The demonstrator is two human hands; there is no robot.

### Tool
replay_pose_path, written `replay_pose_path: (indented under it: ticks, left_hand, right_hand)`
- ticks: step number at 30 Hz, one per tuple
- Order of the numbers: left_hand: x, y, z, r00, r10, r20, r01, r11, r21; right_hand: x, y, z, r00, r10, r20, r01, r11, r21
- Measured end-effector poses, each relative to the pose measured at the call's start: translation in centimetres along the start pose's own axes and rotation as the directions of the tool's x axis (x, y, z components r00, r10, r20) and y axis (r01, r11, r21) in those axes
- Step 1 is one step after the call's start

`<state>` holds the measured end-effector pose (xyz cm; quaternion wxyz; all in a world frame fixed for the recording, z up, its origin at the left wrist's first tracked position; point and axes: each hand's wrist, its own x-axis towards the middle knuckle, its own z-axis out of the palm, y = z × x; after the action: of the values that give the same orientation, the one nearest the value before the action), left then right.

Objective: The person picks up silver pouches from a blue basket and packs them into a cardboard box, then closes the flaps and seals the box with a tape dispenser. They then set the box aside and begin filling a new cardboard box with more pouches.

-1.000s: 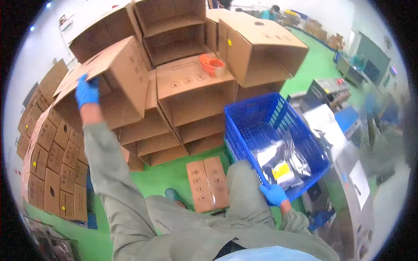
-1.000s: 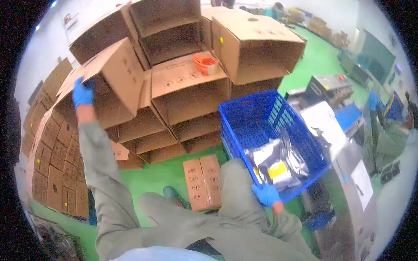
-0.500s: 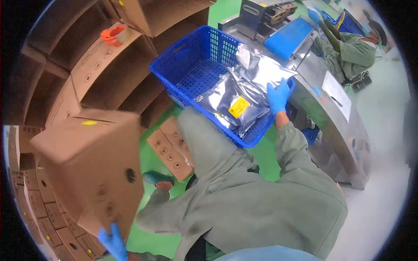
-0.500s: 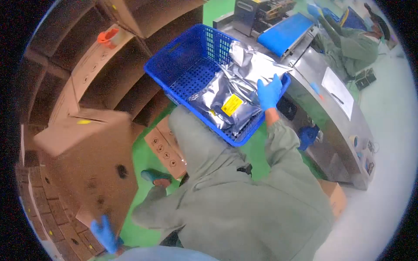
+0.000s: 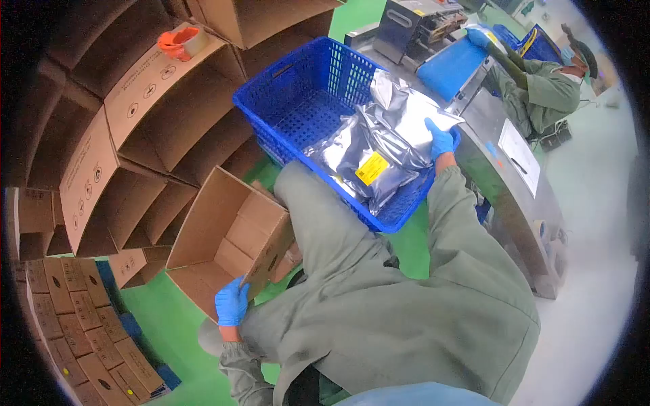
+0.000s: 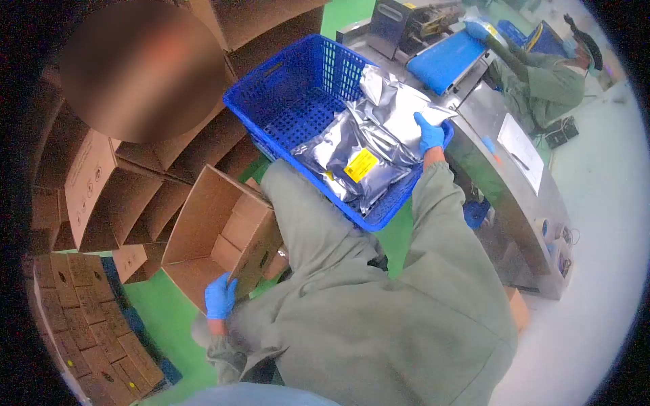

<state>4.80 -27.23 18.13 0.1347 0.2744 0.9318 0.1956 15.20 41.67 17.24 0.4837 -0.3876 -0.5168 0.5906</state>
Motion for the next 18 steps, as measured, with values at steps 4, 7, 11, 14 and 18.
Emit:
replay_pose_path:
  ticks: [4,7,11,14,18]
  left_hand:
    - [0.2,-0.5,-0.1,0.999,0.045,0.021,-0.046,0.998,0.03]
    - [0.4,-0.7,-0.2,0.996,0.079,0.041,-0.082,0.994,0.068]
    - [0.3,0.8,-1.0,0.993,0.109,0.037,-0.11,0.993,0.046]
    - [0.3,0.5,0.1,0.997,0.079,0.016,-0.079,0.997,0.024]
    - [2.3,0.3,-0.9,0.99,0.04,0.137,-0.031,0.997,-0.068]
  right_hand:
    - [0.4,-0.2,0.0,1.0,0.016,0.015,-0.015,0.998,-0.068]
    - [-1.3,-2.1,0.9,0.997,0.047,-0.068,-0.055,0.991,-0.122]
    - [2.1,-1.6,0.2,0.991,-0.092,-0.096,0.023,0.829,-0.558]
    - [-2.5,-8.6,3.5,0.961,-0.165,0.223,0.202,0.967,-0.154]
    - [-3.6,-14.2,7.4,0.871,-0.311,0.381,0.489,0.631,-0.602]
